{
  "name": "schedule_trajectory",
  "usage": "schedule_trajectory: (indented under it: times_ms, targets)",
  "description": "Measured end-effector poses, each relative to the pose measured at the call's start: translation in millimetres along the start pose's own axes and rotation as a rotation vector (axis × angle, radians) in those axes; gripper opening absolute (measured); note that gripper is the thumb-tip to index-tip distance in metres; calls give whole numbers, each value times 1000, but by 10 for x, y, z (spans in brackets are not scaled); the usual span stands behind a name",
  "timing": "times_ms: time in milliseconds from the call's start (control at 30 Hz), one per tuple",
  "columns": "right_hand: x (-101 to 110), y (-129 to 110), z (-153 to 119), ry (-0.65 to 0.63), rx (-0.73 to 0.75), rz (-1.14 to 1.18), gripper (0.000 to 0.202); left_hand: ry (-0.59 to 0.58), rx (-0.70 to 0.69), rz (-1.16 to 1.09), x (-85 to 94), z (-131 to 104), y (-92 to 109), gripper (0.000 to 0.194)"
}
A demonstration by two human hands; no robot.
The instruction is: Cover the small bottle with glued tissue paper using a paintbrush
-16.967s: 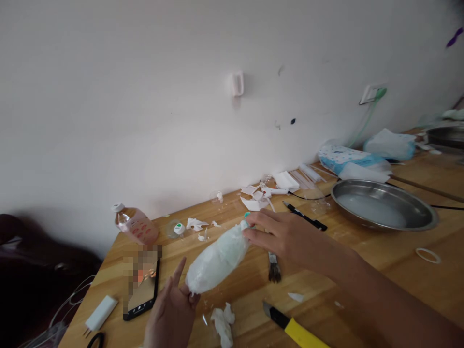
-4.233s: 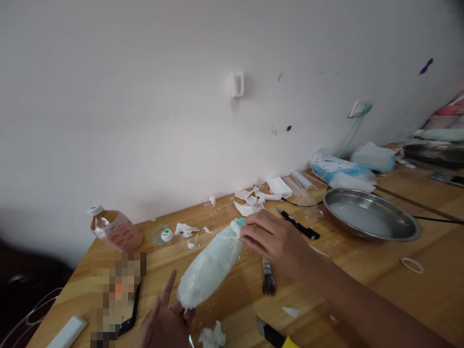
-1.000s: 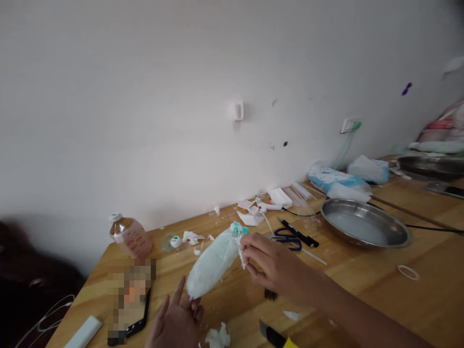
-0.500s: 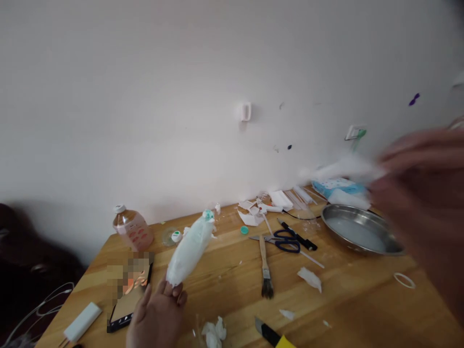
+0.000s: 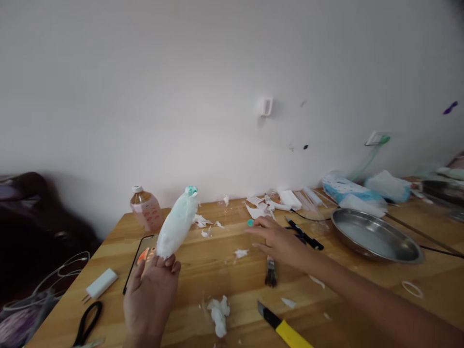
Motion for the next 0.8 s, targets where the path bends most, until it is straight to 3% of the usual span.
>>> schedule_trajectory:
  times_ms: [100,267,367,600,800]
  targets:
    - [86,111,54,-73,0,-6,37,-66,-8,-5,18,14,-4,11]
    - [321,145,372,-51,-43,-31,10,-35,3,5,52,21,-28,11]
    - [284,141,510,-75,-35,-42,3,-23,-2,-1,29,27,10,9]
    - [-382,126,917,-101,-42,-45,22,-84,-74,-121,33,54,258,17]
    - [-933,-61,1524,-215,-97,-16,31,-88,-71,-105,57,41,198,12]
Point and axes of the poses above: each hand's wrist, its own z-axis towards the middle knuckle, its own x-axis out of the back of the hand, y = z × x, the point moved 5 cm from there along z, towards the middle knuckle, and after that the axes turned 6 degrees about -z, right-handed, at the moved point
